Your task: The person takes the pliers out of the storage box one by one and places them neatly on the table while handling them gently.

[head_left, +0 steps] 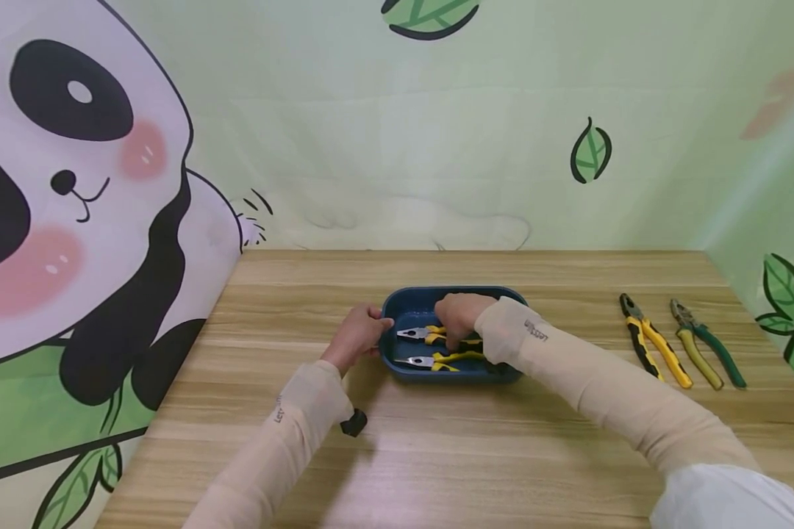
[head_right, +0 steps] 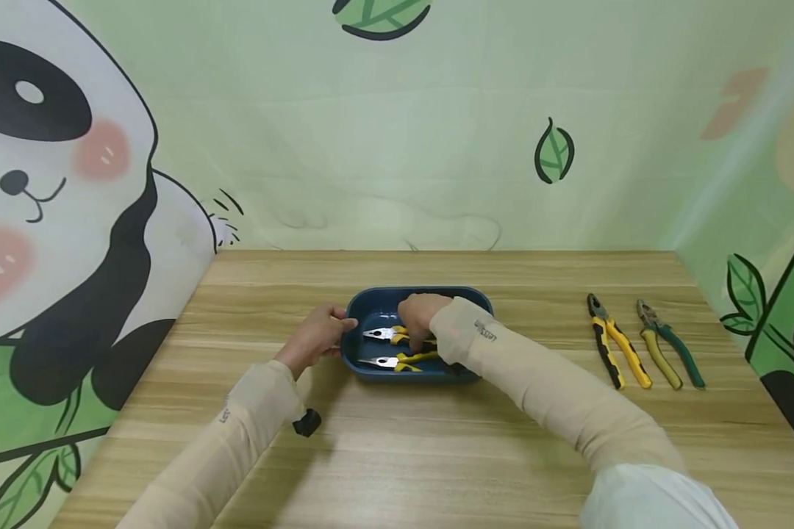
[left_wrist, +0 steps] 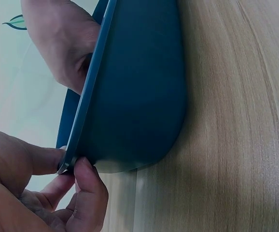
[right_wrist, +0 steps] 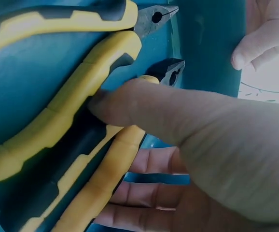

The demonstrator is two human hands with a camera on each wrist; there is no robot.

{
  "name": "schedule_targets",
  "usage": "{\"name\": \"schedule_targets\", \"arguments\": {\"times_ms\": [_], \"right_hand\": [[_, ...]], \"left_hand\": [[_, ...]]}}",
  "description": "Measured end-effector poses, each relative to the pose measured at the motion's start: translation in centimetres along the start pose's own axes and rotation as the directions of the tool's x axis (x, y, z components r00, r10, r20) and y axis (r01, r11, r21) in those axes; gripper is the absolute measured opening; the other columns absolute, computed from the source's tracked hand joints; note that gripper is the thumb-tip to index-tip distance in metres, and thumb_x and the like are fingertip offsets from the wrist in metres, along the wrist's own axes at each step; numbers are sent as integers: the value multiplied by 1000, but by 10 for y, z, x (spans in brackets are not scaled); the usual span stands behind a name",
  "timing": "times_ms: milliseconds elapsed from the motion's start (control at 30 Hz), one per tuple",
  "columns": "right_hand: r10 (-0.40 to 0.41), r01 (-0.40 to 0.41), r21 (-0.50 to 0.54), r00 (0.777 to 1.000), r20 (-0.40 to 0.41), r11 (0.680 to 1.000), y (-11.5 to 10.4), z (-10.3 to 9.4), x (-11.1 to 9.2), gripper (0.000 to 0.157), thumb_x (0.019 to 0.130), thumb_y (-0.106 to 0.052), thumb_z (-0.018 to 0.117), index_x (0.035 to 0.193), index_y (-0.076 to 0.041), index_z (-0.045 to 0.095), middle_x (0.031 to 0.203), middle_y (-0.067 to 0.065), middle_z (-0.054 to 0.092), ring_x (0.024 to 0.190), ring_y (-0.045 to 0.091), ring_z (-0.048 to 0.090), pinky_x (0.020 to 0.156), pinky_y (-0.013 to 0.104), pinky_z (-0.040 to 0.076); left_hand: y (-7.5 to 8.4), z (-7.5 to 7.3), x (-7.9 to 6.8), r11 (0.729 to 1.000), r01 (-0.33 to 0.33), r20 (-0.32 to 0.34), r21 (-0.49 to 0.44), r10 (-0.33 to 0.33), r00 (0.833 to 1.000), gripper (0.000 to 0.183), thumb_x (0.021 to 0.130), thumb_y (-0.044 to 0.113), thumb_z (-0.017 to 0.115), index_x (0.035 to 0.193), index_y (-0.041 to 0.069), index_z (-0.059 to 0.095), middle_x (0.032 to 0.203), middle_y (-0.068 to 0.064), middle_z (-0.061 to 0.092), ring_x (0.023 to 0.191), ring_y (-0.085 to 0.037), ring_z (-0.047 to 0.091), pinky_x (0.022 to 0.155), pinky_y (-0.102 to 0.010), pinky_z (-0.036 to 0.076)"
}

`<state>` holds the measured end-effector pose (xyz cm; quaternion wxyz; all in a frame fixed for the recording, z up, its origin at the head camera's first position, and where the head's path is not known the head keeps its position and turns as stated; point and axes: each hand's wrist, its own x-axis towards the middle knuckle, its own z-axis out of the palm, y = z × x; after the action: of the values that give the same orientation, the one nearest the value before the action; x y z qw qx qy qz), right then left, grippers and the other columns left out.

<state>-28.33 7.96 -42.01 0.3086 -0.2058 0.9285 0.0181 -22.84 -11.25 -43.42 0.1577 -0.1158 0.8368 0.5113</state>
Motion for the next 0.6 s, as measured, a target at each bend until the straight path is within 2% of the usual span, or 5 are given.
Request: {"name": "schedule_targets", "arguments": {"times_ms": [367,600], "right_hand": [[-27,27,25,1000,4,999,6,-4,-2,36,88,-31,82,111,-7,67,96,6,66,85,24,61,76,38,52],[-33,31,74,999,23,997,12,-4,-1,37,89,-37,79,112,-9,70,97,5,67,87,24,62,80,39,52]], "left_hand": [[0,1,-1,1000,4,-3,-16,-4,1000,22,104,12,62,119,-3,56,104,-12,53,83,-23,54,68,-34,55],[0,1,0,1000,22,-2,-6,-22,1000,24,105,14,61,122,-2,56,105,-13,53,85,-25,54,74,-36,56]]}}
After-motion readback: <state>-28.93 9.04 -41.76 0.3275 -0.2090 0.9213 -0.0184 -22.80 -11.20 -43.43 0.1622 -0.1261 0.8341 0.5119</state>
